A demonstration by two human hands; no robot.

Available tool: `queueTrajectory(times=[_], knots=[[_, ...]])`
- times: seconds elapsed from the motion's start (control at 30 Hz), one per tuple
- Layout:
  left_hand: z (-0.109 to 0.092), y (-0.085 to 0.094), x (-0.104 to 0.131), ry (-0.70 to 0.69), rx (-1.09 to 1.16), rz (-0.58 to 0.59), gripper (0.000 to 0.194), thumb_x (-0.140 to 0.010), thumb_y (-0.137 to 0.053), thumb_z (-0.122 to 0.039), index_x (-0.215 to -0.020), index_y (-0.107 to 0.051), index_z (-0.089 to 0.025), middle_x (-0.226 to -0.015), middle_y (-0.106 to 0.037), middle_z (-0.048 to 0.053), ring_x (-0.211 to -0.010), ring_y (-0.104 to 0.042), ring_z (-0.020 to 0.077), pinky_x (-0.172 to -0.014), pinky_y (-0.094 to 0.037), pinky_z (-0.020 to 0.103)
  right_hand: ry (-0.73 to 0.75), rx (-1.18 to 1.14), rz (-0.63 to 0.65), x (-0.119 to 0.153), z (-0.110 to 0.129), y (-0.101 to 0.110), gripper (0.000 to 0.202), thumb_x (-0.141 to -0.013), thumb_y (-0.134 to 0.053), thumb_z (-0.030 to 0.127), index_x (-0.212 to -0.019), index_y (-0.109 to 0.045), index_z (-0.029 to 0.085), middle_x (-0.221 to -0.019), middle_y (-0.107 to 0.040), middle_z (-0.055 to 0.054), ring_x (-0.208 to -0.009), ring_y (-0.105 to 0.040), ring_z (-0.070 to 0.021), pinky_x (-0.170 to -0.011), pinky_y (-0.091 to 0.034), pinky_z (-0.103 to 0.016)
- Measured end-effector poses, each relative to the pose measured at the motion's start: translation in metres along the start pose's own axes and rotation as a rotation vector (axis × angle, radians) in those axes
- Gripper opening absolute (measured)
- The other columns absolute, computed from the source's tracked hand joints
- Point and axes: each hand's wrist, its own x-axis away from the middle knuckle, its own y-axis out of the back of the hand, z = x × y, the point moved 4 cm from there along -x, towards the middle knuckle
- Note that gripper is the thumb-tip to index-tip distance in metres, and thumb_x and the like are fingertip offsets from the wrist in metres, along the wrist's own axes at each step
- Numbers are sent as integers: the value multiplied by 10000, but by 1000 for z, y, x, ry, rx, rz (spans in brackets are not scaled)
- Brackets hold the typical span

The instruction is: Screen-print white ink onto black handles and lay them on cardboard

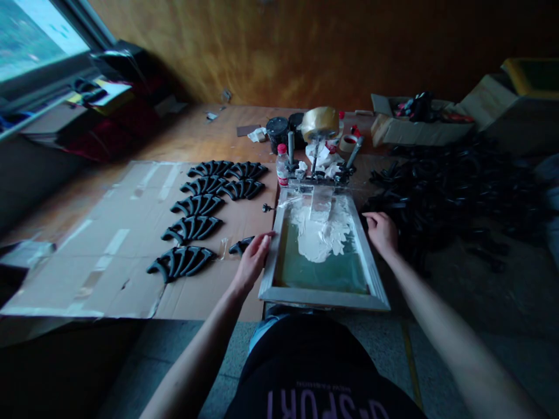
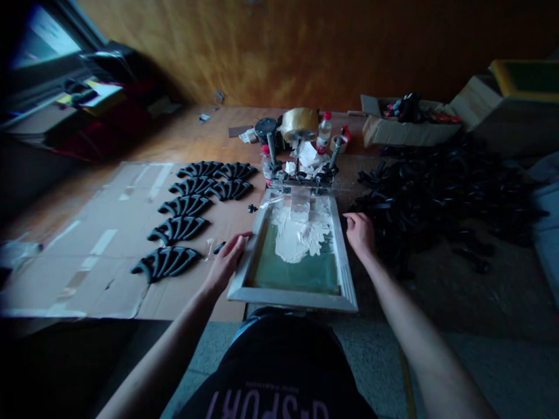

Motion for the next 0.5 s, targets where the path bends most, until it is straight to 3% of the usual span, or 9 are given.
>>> queueTrajectory(times=[0.1,0.17,0.2,0.3,0.43,0.5], knots=[[52,-9,-5,122,-52,23,683,-804,-583,-594,-1373,-508,-223,-816,-675,20,-644,-599,155,-536,-429,227,70,32,-100,-33,35,0,468,-873,-567,273,-1330,-539,176,-1313,-497,-165,-1184,-488,-323,-1012,-417,-515],[72,-13,-11,165,-135,3,667,-806,-589,-558,-1377,-504,-223,-830,-688,29,-676,-622,165,-567,-448,233,173,68,-11,-45,72,-16,516,-812,-676,271,-1300,-542,173,-1298,-518,-158,-1184,-490,-319,-1000,-431,-490],[78,-13,-14,174,-174,-12,635,-807,-592,-545,-1350,-529,-221,-833,-693,32,-687,-627,168,-577,-454,236,203,91,73,-45,88,-27,442,-805,-688,251,-1225,-582,163,-1221,-568,-150,-1136,-519,-305,-966,-452,-463],[85,-12,-19,178,-212,-32,550,-806,-600,-521,-1263,-589,-216,-849,-706,40,-712,-639,176,-602,-472,246,268,141,286,-22,110,-48,127,-834,-615,147,-956,-648,158,-950,-654,-104,-948,-581,-244,-841,-481,-367],[89,-11,-18,180,-205,-36,512,-805,-598,-531,-1204,-620,-211,-878,-716,50,-748,-649,188,-620,-486,255,585,71,397,26,105,-40,248,-812,-507,19,-929,-665,170,-923,-671,-74,-916,-585,-206,-808,-457,-309],[90,-12,-18,186,-197,-42,519,-803,-593,-544,-1195,-622,-205,-887,-716,53,-760,-651,193,-623,-490,258,709,6,471,37,100,-30,289,-767,-522,-5,-929,-672,182,-906,-676,-51,-885,-592,-188,-782,-453,-287]])
